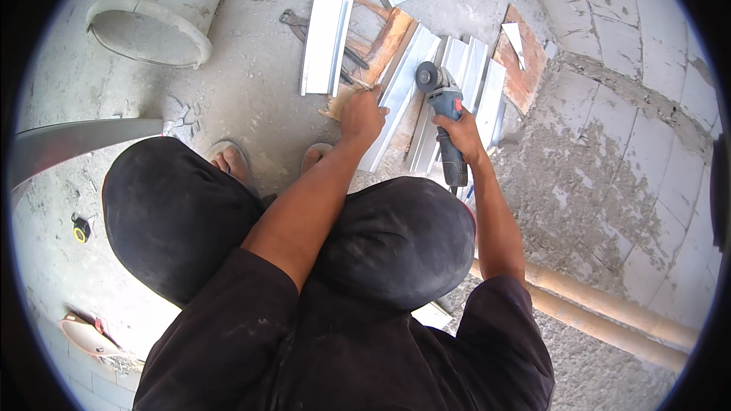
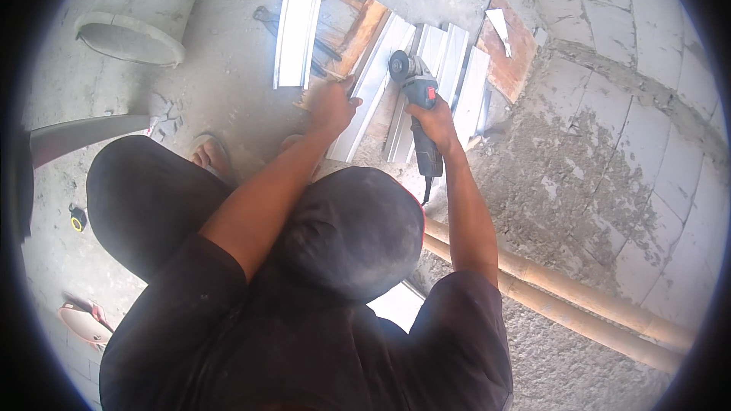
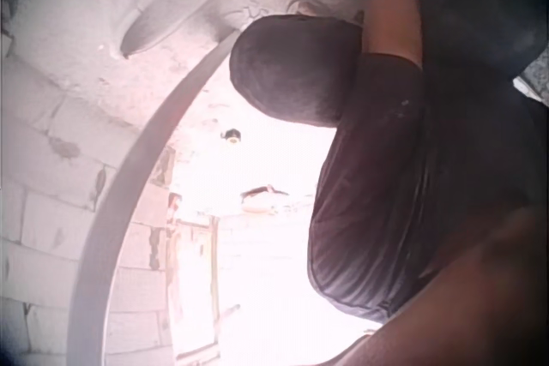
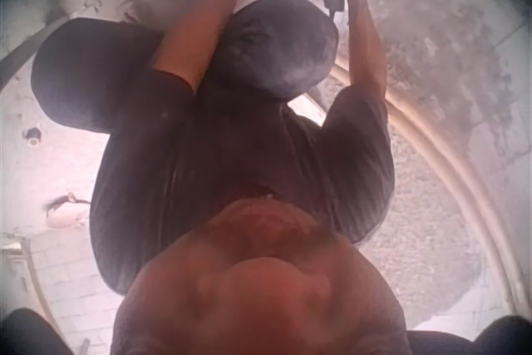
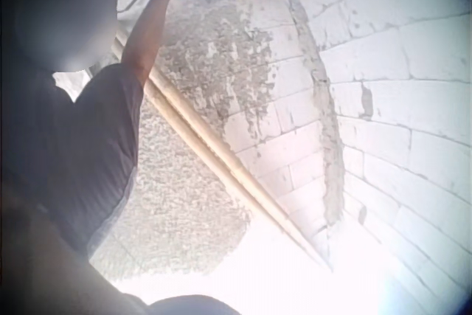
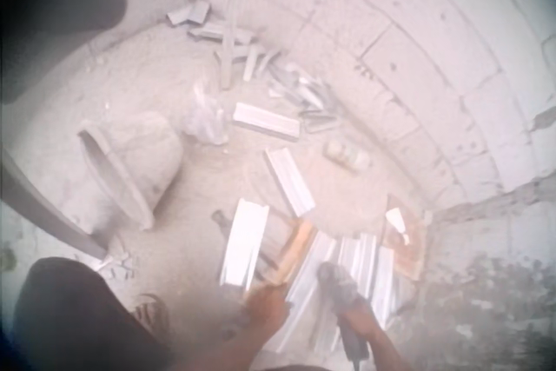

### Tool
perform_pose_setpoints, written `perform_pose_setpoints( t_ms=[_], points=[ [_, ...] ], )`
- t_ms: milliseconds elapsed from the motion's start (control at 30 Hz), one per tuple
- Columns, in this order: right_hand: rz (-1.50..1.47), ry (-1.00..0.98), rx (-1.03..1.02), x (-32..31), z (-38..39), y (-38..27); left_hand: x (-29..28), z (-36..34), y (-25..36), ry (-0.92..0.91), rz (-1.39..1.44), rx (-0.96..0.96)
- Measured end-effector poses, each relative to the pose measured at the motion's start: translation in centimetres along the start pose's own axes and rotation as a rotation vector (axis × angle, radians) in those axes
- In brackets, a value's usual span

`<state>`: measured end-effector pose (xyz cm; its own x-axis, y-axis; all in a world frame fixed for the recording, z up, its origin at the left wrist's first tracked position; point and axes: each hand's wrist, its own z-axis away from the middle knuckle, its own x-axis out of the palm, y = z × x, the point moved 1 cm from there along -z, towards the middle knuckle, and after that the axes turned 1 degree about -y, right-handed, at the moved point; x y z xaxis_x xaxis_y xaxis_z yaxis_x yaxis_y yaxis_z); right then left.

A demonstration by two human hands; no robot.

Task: The person sits on the floor and uses an angle grinder to cut several pieces of aluminum profile. They hold each piece with one hand and operate the grinder with the other, producing sparks as they cut through the metal. The cut pieces are placed on the floor nearby.

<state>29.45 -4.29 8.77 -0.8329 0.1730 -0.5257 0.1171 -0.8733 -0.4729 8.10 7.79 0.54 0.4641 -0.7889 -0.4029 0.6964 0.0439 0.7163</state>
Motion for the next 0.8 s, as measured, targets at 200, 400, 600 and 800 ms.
perform_pose_setpoints(
  t_ms=[200, 400, 600, 800],
  points=[
    [-0.037, 0.002, -0.013, 0.4, -0.3, 0.0, 0.3, 0.0, -0.2, 0.016, 0.024, 0.028],
    [-0.015, 0.038, -0.020, 1.0, -0.2, -0.7, -0.2, 0.2, 0.0, 0.004, 0.022, 0.010],
    [-0.004, 0.058, -0.066, 1.1, -0.6, -0.4, -0.5, 0.4, 0.2, -0.011, 0.036, -0.008],
    [0.063, 0.084, -0.111, 0.7, -2.4, 0.5, 0.2, 0.2, -0.2, 0.021, 0.066, 0.011]
  ],
)
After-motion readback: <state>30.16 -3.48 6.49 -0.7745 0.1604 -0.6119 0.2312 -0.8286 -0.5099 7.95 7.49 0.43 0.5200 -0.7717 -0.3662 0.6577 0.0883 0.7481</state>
